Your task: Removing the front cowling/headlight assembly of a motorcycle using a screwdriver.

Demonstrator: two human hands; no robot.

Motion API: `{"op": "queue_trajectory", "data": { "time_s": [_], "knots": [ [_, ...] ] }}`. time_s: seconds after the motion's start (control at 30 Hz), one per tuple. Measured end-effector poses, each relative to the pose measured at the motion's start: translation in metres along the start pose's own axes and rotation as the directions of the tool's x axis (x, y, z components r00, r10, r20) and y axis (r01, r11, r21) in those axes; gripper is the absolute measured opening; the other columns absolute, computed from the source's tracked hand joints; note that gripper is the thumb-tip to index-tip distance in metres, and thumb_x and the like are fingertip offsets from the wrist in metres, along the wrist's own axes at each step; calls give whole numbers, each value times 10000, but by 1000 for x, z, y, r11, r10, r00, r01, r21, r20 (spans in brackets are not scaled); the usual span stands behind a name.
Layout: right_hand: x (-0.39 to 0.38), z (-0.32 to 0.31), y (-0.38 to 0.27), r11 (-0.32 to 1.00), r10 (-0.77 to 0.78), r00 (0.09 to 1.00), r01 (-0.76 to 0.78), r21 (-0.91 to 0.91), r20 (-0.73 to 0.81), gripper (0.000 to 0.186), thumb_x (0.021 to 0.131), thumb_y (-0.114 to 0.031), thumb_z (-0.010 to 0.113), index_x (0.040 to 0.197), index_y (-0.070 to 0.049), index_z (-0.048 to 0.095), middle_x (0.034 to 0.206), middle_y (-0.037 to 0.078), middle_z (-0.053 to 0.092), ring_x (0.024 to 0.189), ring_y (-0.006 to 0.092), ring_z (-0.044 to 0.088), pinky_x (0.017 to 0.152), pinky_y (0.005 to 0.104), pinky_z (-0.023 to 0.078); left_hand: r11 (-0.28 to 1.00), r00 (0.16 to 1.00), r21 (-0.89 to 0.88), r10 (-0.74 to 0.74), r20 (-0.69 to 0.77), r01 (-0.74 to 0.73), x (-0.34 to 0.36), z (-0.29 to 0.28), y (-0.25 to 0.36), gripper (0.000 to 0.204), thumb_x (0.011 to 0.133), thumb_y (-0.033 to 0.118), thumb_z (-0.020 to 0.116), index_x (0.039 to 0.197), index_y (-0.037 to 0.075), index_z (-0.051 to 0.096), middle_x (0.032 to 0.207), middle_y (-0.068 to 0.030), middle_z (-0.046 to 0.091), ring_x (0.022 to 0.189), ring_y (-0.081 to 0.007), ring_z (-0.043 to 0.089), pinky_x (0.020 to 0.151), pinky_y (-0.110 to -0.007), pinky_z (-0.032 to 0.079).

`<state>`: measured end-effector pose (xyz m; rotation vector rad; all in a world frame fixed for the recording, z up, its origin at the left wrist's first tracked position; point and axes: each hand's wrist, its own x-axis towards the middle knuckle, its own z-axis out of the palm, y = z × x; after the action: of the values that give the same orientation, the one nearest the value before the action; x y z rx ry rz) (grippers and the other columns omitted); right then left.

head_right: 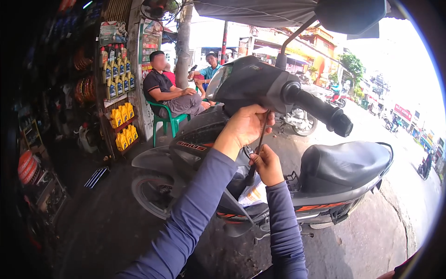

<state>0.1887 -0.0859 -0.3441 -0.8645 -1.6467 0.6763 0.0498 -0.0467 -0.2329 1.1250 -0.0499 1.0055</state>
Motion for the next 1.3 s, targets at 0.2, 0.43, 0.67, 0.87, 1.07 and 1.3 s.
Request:
{"op": "queue_trajectory", "data": {
  "time_s": [0.2, 0.43, 0.67, 0.87, 1.07, 1.3],
  "knots": [
    [0, 3, 3, 998, -43, 997, 41, -41, -64, 80, 889, -36, 629, 886, 15, 568, 681, 43, 650, 501, 68, 530, 465, 229, 419, 999, 999, -15, -32, 12, 32, 2, -4, 0, 187, 846, 238, 565, 917, 82, 642, 814, -42, 635, 777, -189, 598, 715, -380, 437],
    [2, 7, -3, 994, -38, 994, 27, -110, -104, 104, 915, -83, 605, 890, -4, 542, 657, 25, 623, 517, 68, 519, 472, 238, 402, 999, 999, -40, -37, -8, 37, 5, -6, 0, 194, 841, 238, 565, 919, 77, 640, 826, -50, 643, 780, -204, 605, 716, -395, 441],
    [-2, -2, -4, 995, -22, 1000, 22, 98, -1, 57, 941, -46, 547, 934, 6, 569, 785, 71, 676, 527, 70, 508, 494, 215, 416, 998, 999, -49, -35, -19, 34, 4, -2, -1, 191, 821, 236, 574, 927, 97, 651, 818, -37, 660, 778, -189, 614, 719, -386, 430],
    [1, 4, -10, 997, 70, 997, -68, 42, -33, 109, 914, -68, 605, 868, -27, 515, 741, 76, 674, 537, 66, 525, 482, 214, 406, 998, 999, -48, -33, -11, 33, 5, -3, -2, 184, 810, 222, 580, 918, 91, 652, 788, -35, 654, 762, -189, 612, 682, -395, 432],
    [0, 5, -12, 999, -24, 1000, 25, 46, -19, 100, 910, -44, 591, 838, -3, 535, 723, 40, 650, 520, 59, 518, 486, 221, 409, 999, 1000, -39, -21, 23, 22, 5, -3, -2, 181, 806, 216, 580, 910, 84, 649, 787, -46, 652, 747, -194, 602, 670, -395, 430],
    [3, 6, -2, 998, 17, 990, -26, -61, -141, 131, 884, -49, 653, 821, -14, 544, 703, 44, 643, 502, 47, 484, 454, 218, 377, 996, 998, -62, -61, -22, 59, 5, 4, 1, 166, 793, 215, 581, 876, 87, 646, 764, -43, 648, 728, -185, 594, 655, -370, 423]
  ]
}}
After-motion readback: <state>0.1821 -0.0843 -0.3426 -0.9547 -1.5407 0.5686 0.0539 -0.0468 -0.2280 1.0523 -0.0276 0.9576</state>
